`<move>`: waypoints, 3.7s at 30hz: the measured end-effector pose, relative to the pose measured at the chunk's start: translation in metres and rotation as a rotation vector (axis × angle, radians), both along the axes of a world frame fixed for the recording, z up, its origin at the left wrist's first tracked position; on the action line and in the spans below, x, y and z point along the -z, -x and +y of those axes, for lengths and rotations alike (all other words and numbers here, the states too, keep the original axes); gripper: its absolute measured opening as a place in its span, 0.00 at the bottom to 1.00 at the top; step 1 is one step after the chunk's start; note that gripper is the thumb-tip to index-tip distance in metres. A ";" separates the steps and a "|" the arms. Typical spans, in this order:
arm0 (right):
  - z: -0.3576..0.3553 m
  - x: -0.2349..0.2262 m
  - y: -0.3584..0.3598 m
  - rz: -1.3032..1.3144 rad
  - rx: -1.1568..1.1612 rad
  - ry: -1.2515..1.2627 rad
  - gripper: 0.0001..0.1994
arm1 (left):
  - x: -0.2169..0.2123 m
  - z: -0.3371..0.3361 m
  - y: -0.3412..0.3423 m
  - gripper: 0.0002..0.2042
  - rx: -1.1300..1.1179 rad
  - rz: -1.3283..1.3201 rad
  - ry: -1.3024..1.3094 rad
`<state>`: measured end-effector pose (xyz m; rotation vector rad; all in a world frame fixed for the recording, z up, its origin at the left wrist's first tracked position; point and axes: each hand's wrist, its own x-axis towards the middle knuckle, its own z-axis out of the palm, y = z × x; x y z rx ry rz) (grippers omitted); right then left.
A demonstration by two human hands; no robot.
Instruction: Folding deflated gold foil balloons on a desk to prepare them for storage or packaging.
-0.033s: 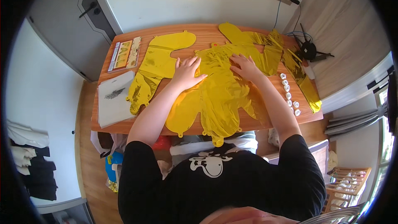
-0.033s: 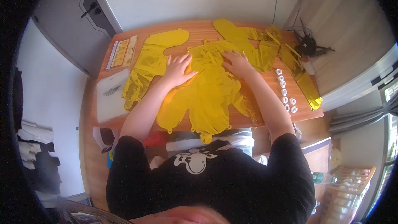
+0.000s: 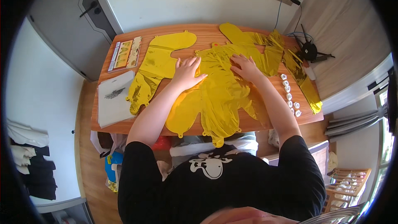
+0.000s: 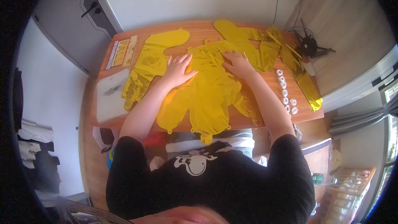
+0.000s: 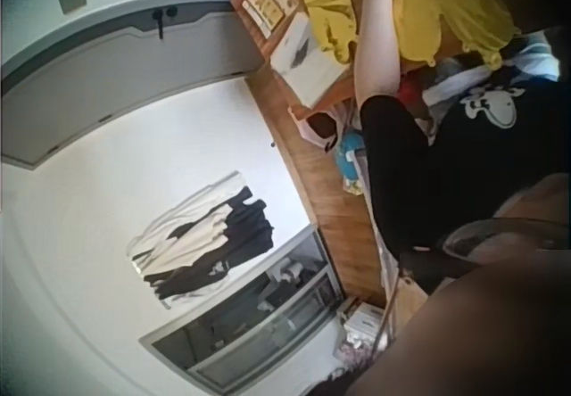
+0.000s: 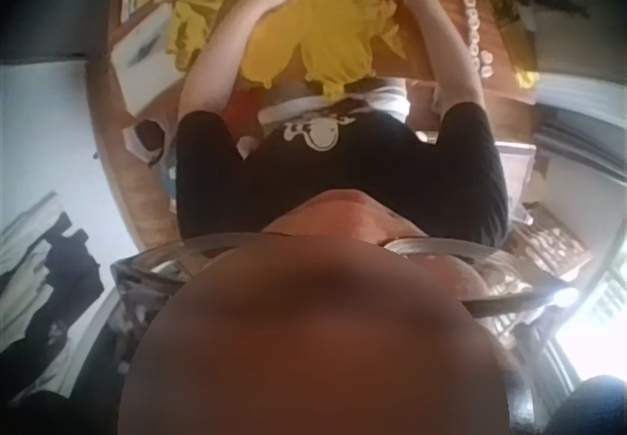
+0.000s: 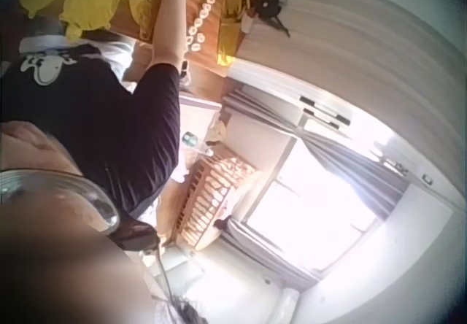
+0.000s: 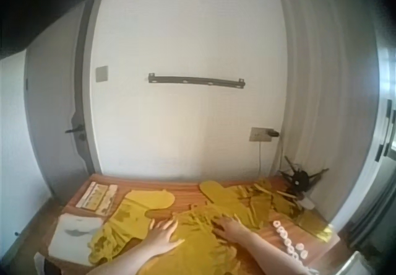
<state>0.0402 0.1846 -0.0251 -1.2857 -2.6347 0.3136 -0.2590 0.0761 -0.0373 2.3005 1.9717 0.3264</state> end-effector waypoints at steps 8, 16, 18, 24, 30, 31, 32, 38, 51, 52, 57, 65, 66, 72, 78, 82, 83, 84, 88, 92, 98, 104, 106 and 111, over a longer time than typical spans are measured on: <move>-0.004 -0.005 0.009 -0.025 -0.001 -0.039 0.29 | 0.016 0.000 0.007 0.38 -0.008 -0.087 -0.117; 0.001 0.001 -0.002 -0.034 0.013 -0.161 0.29 | 0.006 0.005 0.002 0.36 0.030 -0.085 -0.054; -0.006 -0.015 -0.001 0.090 -0.032 -0.314 0.27 | 0.008 0.004 0.005 0.36 0.025 -0.085 -0.050; -0.056 -0.053 -0.034 0.008 -0.295 0.029 0.20 | 0.007 0.002 0.006 0.35 0.033 -0.080 -0.046; -0.107 -0.035 -0.035 0.232 -0.238 0.146 0.20 | 0.013 0.001 0.009 0.35 0.034 -0.126 -0.099; -0.107 -0.033 -0.035 0.231 -0.240 0.153 0.20 | 0.013 0.002 0.010 0.35 0.043 -0.154 -0.102; -0.106 -0.030 -0.036 0.258 -0.233 0.142 0.20 | 0.011 0.003 0.008 0.35 0.043 -0.155 -0.094; -0.102 -0.015 -0.032 0.301 -0.294 0.047 0.18 | 0.004 0.009 0.018 0.14 -0.035 -0.891 -0.327; -0.106 -0.020 -0.038 0.296 -0.269 0.076 0.15 | -0.010 -0.008 0.027 0.28 -0.219 0.200 0.067; -0.106 -0.019 -0.038 0.296 -0.269 0.076 0.15 | -0.012 -0.008 0.026 0.28 -0.218 0.199 0.067; -0.106 -0.017 -0.038 0.296 -0.265 0.029 0.14 | -0.024 -0.013 0.007 0.31 0.039 0.090 -0.010; -0.108 -0.020 -0.033 0.275 -0.300 0.039 0.16 | -0.016 -0.013 0.008 0.46 0.124 0.078 0.086; -0.108 -0.021 -0.033 0.275 -0.305 0.050 0.17 | -0.015 -0.013 0.008 0.47 0.121 0.065 0.088; -0.104 -0.020 -0.039 0.273 -0.302 0.063 0.16 | -0.017 -0.017 0.000 0.47 0.113 0.075 0.057; -0.101 -0.017 -0.039 0.268 -0.295 0.080 0.15 | -0.008 -0.014 0.005 0.52 0.094 0.017 0.061; -0.100 -0.018 -0.040 0.269 -0.302 0.112 0.15 | -0.014 -0.016 0.019 0.61 0.088 0.007 0.146; -0.099 -0.018 -0.041 0.269 -0.301 0.099 0.14 | -0.022 -0.018 0.018 0.61 0.091 0.003 0.153; -0.099 -0.017 -0.041 0.272 -0.305 0.088 0.14 | -0.030 -0.022 0.020 0.64 0.097 0.099 0.218; -0.096 -0.014 -0.041 0.269 -0.300 0.089 0.14 | -0.039 -0.023 0.020 0.68 0.095 0.159 0.302; -0.092 -0.011 -0.042 0.273 -0.309 0.073 0.13 | -0.041 -0.023 0.018 0.67 0.097 0.167 0.308; -0.090 -0.011 -0.040 0.285 -0.313 0.075 0.13 | -0.019 -0.014 0.018 0.62 0.165 -0.091 0.158; -0.091 -0.013 -0.042 0.296 -0.306 0.064 0.12 | -0.016 -0.023 0.000 0.60 0.183 0.146 0.185; -0.090 -0.011 -0.042 0.317 -0.305 0.034 0.12 | -0.017 -0.024 0.002 0.60 0.197 0.132 0.175; -0.088 -0.007 -0.044 0.296 -0.310 0.003 0.12 | -0.015 -0.022 0.003 0.62 0.199 0.129 0.174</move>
